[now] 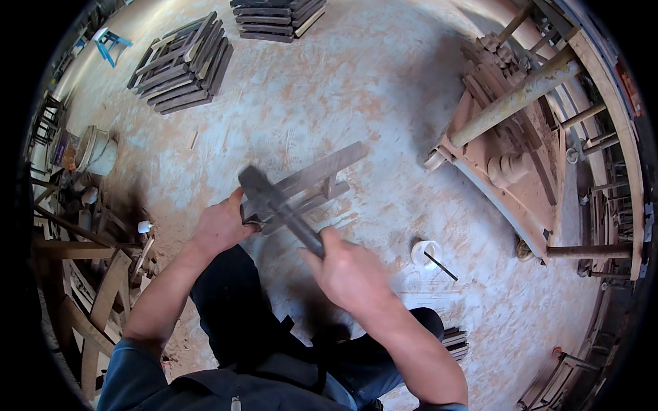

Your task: The person assembles a small wooden frame by applying glue to joints, hammering nails, and measuring dimensions with a tape measure. They handle wooden planks, a hammer, a brush, and a tape measure while sitting on the workshop floor.

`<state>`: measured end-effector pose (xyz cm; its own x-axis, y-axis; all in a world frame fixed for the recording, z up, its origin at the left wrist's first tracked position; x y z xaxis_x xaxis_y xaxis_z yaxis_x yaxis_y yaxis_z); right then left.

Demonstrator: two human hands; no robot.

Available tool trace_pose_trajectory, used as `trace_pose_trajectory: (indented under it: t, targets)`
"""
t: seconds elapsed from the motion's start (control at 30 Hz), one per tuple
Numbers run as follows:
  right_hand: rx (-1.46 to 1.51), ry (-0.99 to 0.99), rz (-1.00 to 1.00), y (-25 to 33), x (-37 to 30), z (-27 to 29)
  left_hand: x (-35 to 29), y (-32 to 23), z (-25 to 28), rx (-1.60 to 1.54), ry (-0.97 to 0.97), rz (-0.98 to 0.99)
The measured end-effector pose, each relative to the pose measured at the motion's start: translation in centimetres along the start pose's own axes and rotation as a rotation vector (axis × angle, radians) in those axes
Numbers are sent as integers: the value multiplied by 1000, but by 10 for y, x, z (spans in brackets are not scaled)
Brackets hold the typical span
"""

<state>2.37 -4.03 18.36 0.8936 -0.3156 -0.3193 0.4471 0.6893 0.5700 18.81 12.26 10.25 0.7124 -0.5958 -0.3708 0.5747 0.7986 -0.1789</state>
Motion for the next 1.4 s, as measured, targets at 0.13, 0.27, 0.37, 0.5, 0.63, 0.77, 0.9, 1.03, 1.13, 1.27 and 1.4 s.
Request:
trace_pose_trajectory:
  t: [0.13, 0.27, 0.37, 0.5, 0.63, 0.77, 0.9, 1.03, 1.13, 1.27, 1.4]
  targets:
    - [-39, 19, 75, 12, 5, -1, 3, -1, -4, 18, 2, -10]
    - [-42, 106, 55, 22, -3, -17, 5, 3, -12, 105, -62, -147]
    - [-25, 121, -7, 0, -2, -24, -1, -6, -3, 19, -38, -39]
    - [61, -36, -19, -4, -7, 21, -2, 1, 1, 46, -67, -12]
    - [134, -226, -149, -38, -4, 47, -4, 1, -2, 31, -20, 13]
    - [-2, -164, -202, -72, 13, 43, -1, -10, 1, 27, 3, -14]
    - [58, -67, -172, -20, -2, 50, -4, 2, 8, 10, -28, -2]
    - [95, -86, -12, 8, -12, 15, -1, 0, 5, -18, -23, -1]
    - [-37, -17, 51, 5, -5, -14, 1, -8, 2, 1, 28, -2]
    - [-9, -35, 68, 13, -1, 6, 1, 0, 3, 9, -17, 16]
    - [90, -183, -69, -13, -3, 43, 0, 0, 2, 26, -5, 17]
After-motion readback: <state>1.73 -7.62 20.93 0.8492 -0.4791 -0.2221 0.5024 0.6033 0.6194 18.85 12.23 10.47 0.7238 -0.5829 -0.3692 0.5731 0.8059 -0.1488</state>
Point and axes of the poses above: each hand's wrist, its own x-axis towards the middle knuckle, its own z-axis out of the back of the hand, y = z × x, the point moved 9 cm from there along x, towards the middle knuckle, and after that the axes turned 3 degrees about x, right-handed, at the moved point
